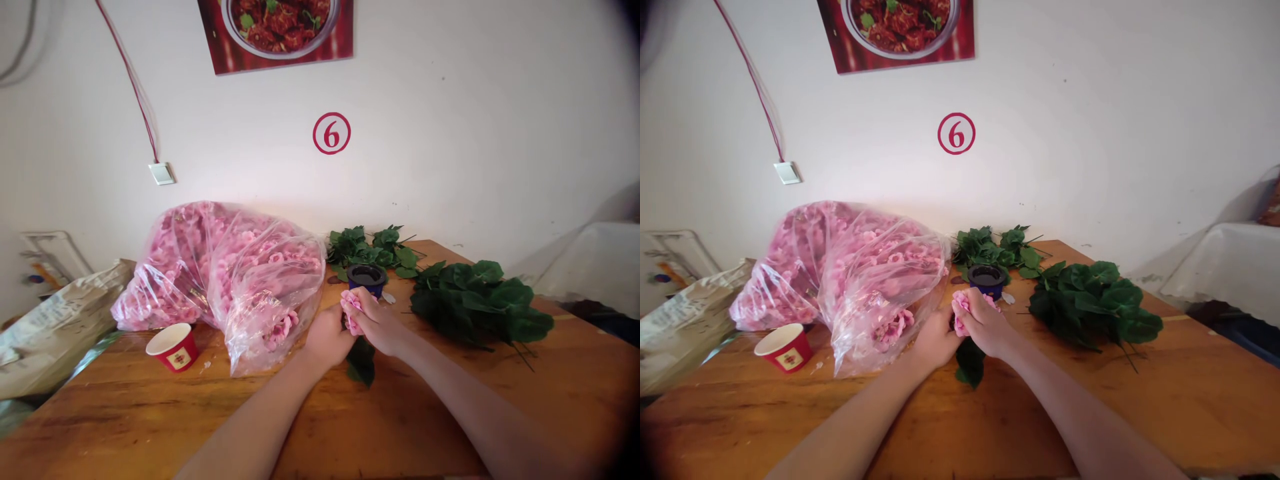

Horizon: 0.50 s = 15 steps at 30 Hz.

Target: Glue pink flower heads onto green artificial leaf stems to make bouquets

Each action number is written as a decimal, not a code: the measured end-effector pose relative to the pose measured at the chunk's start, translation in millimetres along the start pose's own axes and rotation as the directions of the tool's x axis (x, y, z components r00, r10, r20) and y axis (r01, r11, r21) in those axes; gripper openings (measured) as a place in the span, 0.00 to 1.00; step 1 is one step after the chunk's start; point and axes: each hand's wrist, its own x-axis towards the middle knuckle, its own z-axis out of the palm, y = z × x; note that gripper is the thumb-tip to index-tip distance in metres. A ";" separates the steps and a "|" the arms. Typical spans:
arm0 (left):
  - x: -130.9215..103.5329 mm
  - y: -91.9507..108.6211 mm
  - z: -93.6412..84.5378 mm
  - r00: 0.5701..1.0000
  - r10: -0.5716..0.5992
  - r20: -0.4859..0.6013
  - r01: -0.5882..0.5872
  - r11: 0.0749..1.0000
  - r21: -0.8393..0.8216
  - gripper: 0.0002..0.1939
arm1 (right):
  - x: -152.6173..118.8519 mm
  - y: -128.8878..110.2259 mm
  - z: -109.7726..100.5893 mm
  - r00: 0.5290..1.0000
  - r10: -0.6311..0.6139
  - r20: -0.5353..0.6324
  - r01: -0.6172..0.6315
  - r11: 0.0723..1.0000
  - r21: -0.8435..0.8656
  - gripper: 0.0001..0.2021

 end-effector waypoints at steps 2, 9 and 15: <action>-1.6 0.3 0.9 1.000 0.024 0.013 -0.025 0.999 0.040 0.08 | -0.7 -1.7 0.2 1.000 -0.019 0.016 0.021 0.996 -0.089 0.11; -3.5 0.1 7.2 0.995 0.039 0.091 -0.061 0.963 0.264 0.13 | -3.2 -8.6 3.3 0.997 -0.002 0.081 0.017 0.983 -0.184 0.12; 0.4 -0.6 8.5 0.982 -0.041 0.184 -0.052 0.879 0.473 0.17 | -5.6 -10.1 0.5 0.988 -0.074 0.134 0.093 0.986 -0.142 0.12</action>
